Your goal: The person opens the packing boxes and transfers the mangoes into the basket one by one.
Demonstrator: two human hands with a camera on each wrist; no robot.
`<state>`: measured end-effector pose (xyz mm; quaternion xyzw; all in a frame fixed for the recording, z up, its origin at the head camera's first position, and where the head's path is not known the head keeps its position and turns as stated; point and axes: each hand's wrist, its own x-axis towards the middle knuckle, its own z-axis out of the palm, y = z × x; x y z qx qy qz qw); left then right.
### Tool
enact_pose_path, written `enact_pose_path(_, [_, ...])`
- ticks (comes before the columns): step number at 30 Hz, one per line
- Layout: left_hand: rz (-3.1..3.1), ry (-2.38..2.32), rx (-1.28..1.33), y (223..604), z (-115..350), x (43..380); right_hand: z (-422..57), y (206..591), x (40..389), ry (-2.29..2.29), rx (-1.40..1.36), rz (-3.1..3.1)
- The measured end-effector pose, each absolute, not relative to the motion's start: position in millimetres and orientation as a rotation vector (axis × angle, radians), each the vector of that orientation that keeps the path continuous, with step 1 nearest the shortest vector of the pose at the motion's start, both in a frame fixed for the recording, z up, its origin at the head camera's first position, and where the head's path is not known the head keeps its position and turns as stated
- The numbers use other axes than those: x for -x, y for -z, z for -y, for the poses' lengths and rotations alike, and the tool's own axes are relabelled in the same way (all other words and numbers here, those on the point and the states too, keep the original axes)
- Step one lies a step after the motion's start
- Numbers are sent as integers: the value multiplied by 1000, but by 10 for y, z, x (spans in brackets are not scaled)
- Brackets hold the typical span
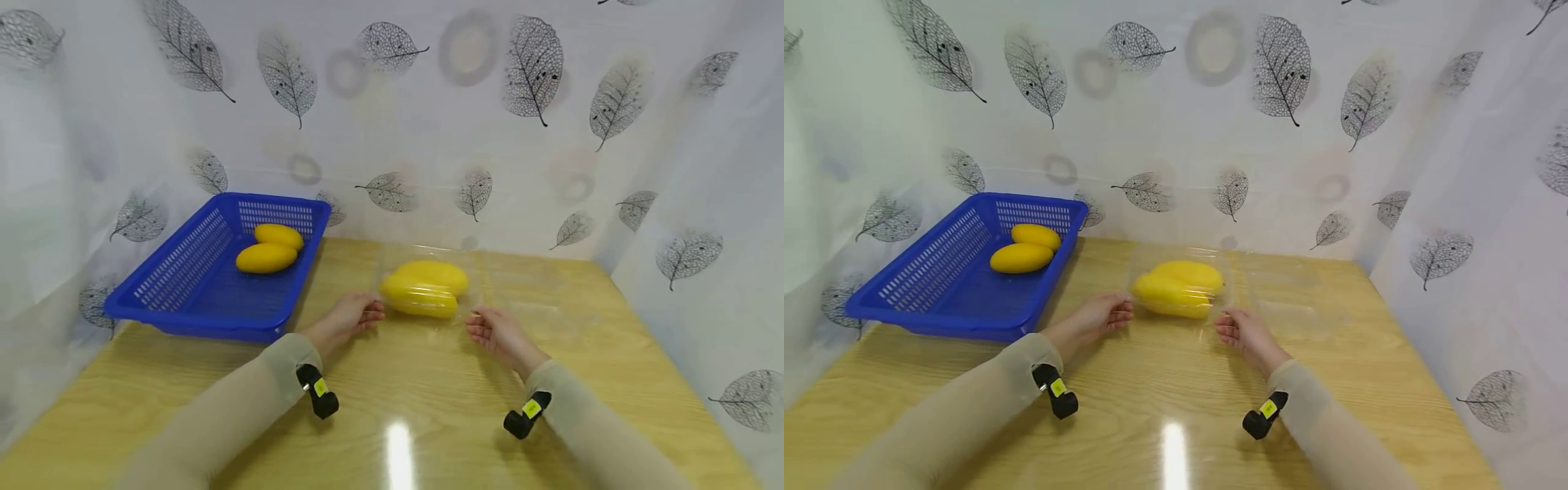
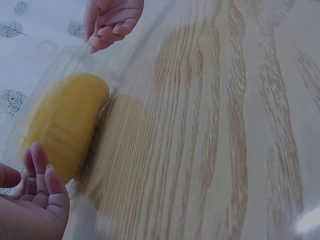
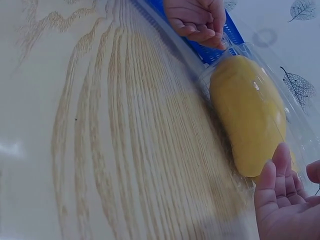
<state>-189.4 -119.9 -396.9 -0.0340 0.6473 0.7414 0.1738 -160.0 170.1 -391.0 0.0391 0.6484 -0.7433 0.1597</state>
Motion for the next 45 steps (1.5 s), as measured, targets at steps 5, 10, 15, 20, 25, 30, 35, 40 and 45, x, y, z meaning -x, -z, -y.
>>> enact_pose_path(5, [-1865, -2109, 93, 3905, 1127, 1976, -1735, 3841, 1652, 2124, -125, -1874])
enact_pose_path(10, [-1878, -2089, 96, 3939, 1120, 1905, -1736, 3881, 1599, 2125, -161, -1868])
enact_pose_path(15, [-1886, -2103, 109, 4041, 1100, 1751, -1756, 3955, 1507, 2114, -151, -1878])
enact_pose_path(20, [-1840, -2112, 96, 4204, 1112, 1640, -1765, 4055, 1449, 2082, -187, -1880])
enact_pose_path(25, [-1857, -2111, 63, 4183, 1114, 1619, -1810, 4070, 1400, 2101, -110, -1819])
enact_pose_path(30, [-1857, -2124, 4, 4026, 1155, 1766, -1798, 3977, 1503, 2160, -22, -1783])
enact_pose_path(35, [-1840, -2133, 63, 4015, 1132, 1737, -1801, 3917, 1539, 2149, -15, -1766])
enact_pose_path(40, [-1830, -2142, 61, 4010, 1124, 1787, -1791, 3900, 1593, 2178, -56, -1768])
enact_pose_path(45, [-1831, -2120, 68, 4052, 1159, 1821, -1772, 3946, 1593, 2212, -76, -1708])
